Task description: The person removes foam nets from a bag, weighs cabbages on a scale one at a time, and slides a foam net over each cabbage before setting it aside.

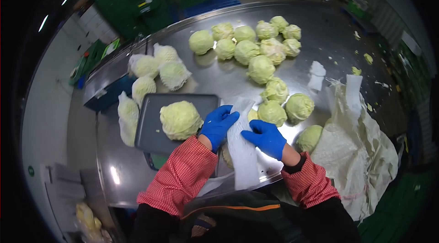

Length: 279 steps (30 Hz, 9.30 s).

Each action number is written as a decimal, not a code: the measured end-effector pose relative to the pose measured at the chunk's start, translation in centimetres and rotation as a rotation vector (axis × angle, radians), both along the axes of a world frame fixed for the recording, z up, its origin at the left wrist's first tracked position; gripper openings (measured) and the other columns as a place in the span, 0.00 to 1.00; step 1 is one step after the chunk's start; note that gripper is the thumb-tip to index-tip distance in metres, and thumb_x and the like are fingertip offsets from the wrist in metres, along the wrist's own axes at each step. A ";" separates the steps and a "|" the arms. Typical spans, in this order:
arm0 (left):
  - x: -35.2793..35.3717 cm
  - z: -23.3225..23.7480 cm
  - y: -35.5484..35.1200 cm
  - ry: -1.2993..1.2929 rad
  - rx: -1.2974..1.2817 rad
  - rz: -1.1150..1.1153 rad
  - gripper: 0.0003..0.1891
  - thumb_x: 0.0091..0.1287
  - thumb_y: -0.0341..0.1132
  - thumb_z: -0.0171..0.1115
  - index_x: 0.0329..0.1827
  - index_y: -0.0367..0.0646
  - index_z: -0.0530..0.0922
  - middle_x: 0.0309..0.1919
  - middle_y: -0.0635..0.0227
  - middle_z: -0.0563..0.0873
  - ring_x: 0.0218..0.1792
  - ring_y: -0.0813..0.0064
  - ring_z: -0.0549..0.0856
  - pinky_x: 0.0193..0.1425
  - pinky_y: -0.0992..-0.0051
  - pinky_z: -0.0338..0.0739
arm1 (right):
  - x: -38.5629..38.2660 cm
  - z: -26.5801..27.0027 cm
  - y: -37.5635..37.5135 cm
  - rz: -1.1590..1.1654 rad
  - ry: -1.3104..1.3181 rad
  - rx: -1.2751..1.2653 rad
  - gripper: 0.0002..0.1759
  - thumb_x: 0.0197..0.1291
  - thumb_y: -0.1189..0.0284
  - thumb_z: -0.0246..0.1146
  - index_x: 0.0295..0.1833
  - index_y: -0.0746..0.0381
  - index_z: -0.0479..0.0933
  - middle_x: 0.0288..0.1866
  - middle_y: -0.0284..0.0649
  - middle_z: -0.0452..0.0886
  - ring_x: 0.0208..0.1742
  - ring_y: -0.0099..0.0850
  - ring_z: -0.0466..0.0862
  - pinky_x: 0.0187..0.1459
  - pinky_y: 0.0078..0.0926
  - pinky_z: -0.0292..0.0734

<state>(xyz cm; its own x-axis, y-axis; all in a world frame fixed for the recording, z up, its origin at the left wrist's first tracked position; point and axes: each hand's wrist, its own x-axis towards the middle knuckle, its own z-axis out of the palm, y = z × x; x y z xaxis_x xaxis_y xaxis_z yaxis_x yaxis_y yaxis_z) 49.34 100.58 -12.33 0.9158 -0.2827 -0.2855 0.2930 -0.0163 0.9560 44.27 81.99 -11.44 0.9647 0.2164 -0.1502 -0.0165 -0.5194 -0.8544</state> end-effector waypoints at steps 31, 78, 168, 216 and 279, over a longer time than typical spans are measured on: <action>-10.4 -2.8 12.6 0.564 -1.417 0.097 0.22 0.65 0.49 0.53 0.50 0.39 0.76 0.42 0.61 0.84 0.43 0.67 0.83 0.53 0.68 0.76 | -1.5 0.9 11.9 0.619 0.811 0.512 0.23 0.55 0.74 0.67 0.57 0.65 0.74 0.50 0.35 0.80 0.48 0.20 0.77 0.52 0.20 0.72; -4.3 -3.1 42.6 -0.142 -0.577 0.814 0.31 0.67 0.57 0.45 0.68 0.48 0.62 0.64 0.59 0.69 0.63 0.63 0.71 0.65 0.61 0.67 | 4.0 3.6 31.0 0.700 -0.048 0.123 0.37 0.61 0.46 0.51 0.67 0.62 0.61 0.56 0.57 0.74 0.55 0.50 0.76 0.59 0.38 0.69; -3.8 4.7 16.5 0.403 -0.939 0.064 0.17 0.66 0.41 0.55 0.52 0.39 0.73 0.48 0.59 0.80 0.49 0.67 0.79 0.55 0.69 0.73 | -0.3 5.9 16.1 0.585 0.225 0.524 0.25 0.56 0.59 0.67 0.55 0.63 0.76 0.45 0.37 0.82 0.45 0.24 0.79 0.50 0.25 0.73; -10.4 -12.7 -21.0 -0.181 0.447 -0.576 0.23 0.71 0.45 0.47 0.64 0.43 0.65 0.51 0.48 0.78 0.50 0.55 0.80 0.55 0.62 0.73 | -9.1 -4.6 -25.7 -0.505 0.307 -0.505 0.20 0.61 0.54 0.52 0.52 0.53 0.73 0.41 0.53 0.81 0.43 0.51 0.80 0.45 0.44 0.74; -8.1 -5.9 47.6 0.439 0.031 1.320 0.34 0.67 0.59 0.48 0.68 0.43 0.64 0.61 0.55 0.73 0.61 0.59 0.73 0.65 0.61 0.65 | 7.5 4.4 15.2 0.292 -0.294 -0.573 0.47 0.39 0.51 0.71 0.64 0.61 0.63 0.59 0.55 0.68 0.57 0.52 0.72 0.57 0.41 0.70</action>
<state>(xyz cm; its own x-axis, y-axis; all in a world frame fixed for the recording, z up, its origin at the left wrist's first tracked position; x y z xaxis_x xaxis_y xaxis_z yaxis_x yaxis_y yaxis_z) 41.24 148.17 -18.19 0.3328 0.7226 -0.6059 0.3810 0.4848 0.7873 51.81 97.22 -7.00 0.8974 0.4372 -0.0600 0.3814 -0.8369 -0.3926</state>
